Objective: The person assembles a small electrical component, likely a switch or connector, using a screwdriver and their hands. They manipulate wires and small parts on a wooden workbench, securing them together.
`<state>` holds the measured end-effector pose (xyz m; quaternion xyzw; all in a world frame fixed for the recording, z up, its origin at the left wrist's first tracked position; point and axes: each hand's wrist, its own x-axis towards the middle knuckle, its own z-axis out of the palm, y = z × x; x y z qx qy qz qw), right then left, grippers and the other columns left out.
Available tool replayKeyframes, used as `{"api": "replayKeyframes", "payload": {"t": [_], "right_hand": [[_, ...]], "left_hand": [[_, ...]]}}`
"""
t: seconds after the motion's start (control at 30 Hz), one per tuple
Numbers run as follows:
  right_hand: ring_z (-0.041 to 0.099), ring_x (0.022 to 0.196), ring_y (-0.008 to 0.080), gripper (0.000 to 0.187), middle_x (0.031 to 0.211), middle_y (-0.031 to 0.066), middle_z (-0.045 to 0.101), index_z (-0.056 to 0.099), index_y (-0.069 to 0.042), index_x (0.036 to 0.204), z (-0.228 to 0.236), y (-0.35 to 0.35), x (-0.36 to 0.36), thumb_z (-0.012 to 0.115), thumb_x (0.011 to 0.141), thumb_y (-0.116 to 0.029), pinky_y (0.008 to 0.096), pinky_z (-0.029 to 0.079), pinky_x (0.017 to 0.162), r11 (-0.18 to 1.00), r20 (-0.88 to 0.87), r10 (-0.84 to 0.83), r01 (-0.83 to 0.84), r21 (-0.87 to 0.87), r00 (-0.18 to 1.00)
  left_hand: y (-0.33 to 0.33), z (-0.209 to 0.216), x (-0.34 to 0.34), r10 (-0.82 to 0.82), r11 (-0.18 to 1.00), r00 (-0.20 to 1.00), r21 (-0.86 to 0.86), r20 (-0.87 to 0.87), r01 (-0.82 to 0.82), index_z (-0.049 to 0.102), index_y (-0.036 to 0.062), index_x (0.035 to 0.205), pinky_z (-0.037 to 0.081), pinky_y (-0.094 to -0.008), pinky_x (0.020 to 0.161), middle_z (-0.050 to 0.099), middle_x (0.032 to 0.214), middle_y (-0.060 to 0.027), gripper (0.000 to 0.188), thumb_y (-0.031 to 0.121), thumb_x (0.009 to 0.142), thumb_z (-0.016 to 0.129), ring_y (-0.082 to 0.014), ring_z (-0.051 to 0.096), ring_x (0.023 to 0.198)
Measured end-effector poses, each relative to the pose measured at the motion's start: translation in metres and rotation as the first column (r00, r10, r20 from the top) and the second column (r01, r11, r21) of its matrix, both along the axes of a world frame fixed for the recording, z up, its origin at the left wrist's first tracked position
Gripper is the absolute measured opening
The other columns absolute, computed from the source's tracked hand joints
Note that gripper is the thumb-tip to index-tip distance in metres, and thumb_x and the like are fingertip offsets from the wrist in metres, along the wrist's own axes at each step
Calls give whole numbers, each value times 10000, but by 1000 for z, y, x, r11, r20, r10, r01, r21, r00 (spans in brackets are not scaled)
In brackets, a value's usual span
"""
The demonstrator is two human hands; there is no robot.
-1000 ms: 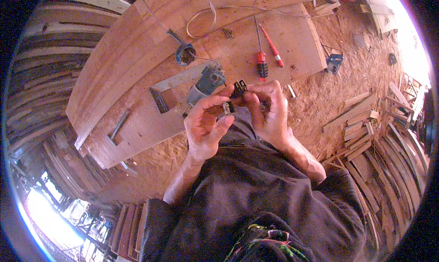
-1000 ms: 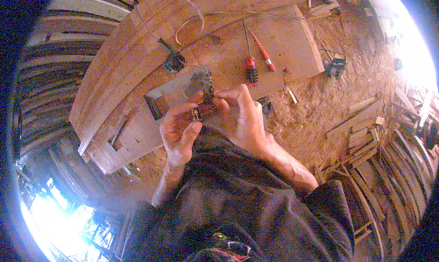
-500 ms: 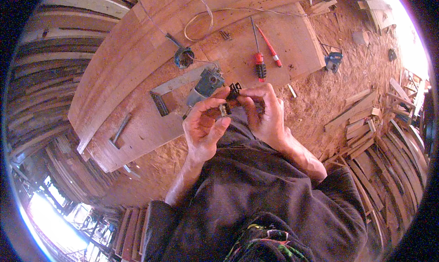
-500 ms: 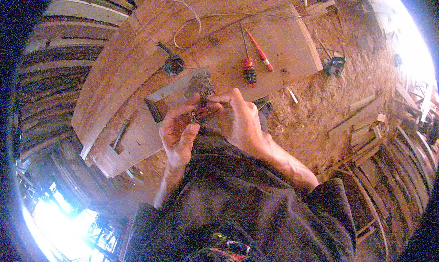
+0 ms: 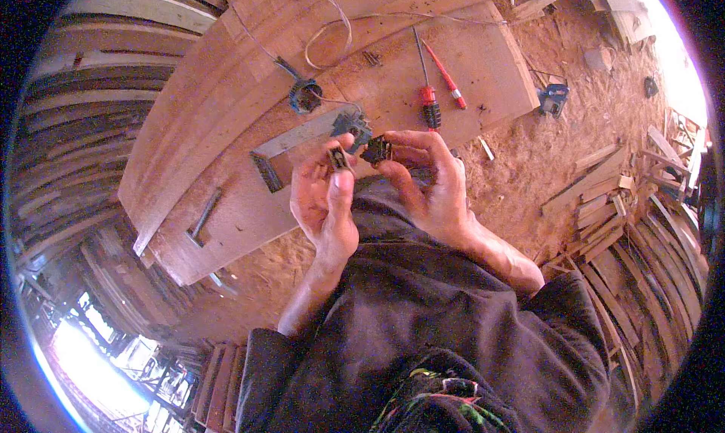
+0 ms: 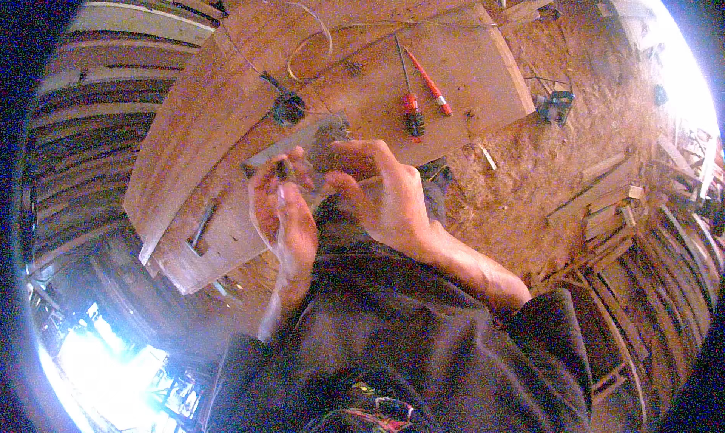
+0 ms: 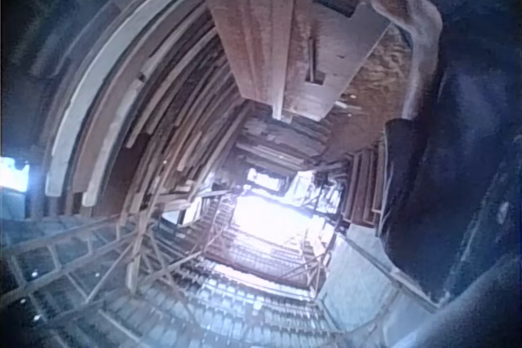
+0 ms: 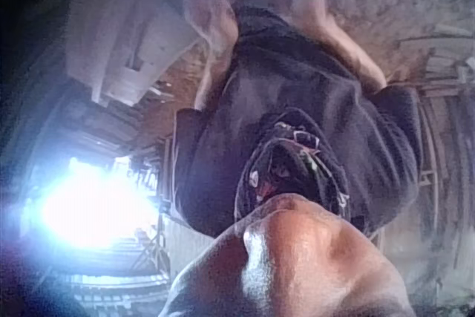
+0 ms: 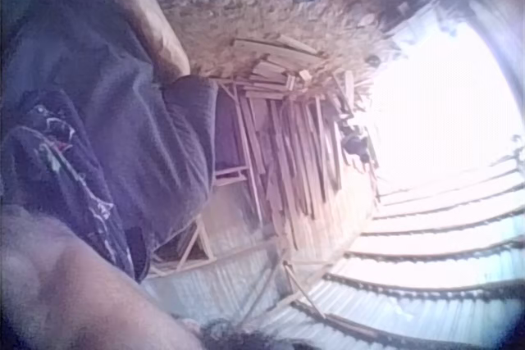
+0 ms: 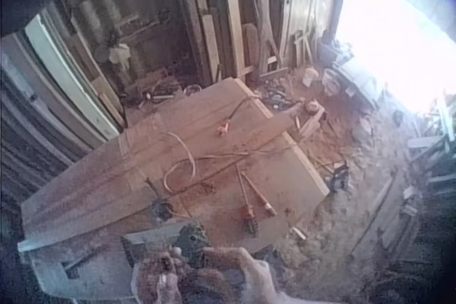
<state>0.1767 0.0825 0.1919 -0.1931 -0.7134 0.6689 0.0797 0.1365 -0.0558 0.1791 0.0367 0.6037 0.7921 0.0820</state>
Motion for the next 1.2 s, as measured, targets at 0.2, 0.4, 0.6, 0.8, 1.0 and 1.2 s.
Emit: {"api": "replayKeyframes", "payload": {"t": [0.2, 0.4, 0.6, 0.8, 1.0, 1.2], "right_hand": [[725, 877, 206, 312, 938, 134, 731, 597, -6, 1062, 21, -13, -7, 780, 818, -69, 320, 574, 769, 989, -3, 89, -89, -117, 996], [707, 858, 186, 316, 912, 132, 717, 599, 18, 1030, 15, -20, -6, 797, 807, -86, 314, 569, 759, 941, -10, 139, -136, -310, 990], [703, 853, 181, 271, 914, 127, 715, 623, 11, 1017, 17, -17, -2, 785, 830, -99, 323, 567, 742, 936, -117, 212, -236, -261, 970], [714, 836, 190, 244, 905, 122, 723, 651, -8, 1035, 10, -10, 4, 773, 841, -93, 318, 568, 728, 952, -213, 224, -260, -161, 951], [562, 616, 100, 215, 685, 37, 622, 555, -35, 782, 5, -3, 9, 685, 913, -146, 276, 455, 556, 968, -88, 178, -190, -165, 980], [493, 483, 115, 339, 590, 18, 544, 548, -40, 808, -7, 2, 15, 437, 1049, -250, 282, 396, 481, 936, -97, 352, -353, 14, 931]], "left_hand": [[20, 7, -17, 231, 971, 967, -34, -106, -236, 389, 24, 1304, 456, -319, 783, 596, 1048, -153, 372, 227, 1016, 507, -187, 573, 879], [25, 19, -25, 253, 967, 952, 13, -173, -255, 326, 75, 1290, 420, -277, 603, 514, 744, -60, 379, 307, 1036, 484, -135, 480, 650], [26, 17, -37, 395, 918, 896, 62, -204, -391, 352, 57, 1246, 379, -247, 468, 434, 572, 10, 335, 275, 1033, 490, -88, 386, 494], [27, 29, -40, 450, 893, 881, 88, -144, -442, 367, 45, 1244, 308, -239, 412, 397, 518, 17, 312, 234, 1030, 493, -80, 327, 430], [23, 30, -42, 468, 880, 876, 145, -115, -452, 403, 51, 1234, 291, -229, 405, 391, 519, 15, 299, 242, 1025, 499, -70, 319, 423], [19, 31, -39, 453, 882, 891, 154, -16, -446, 436, 61, 1225, 290, -217, 390, 373, 523, 20, 289, 268, 1029, 488, -65, 302, 414]]}}
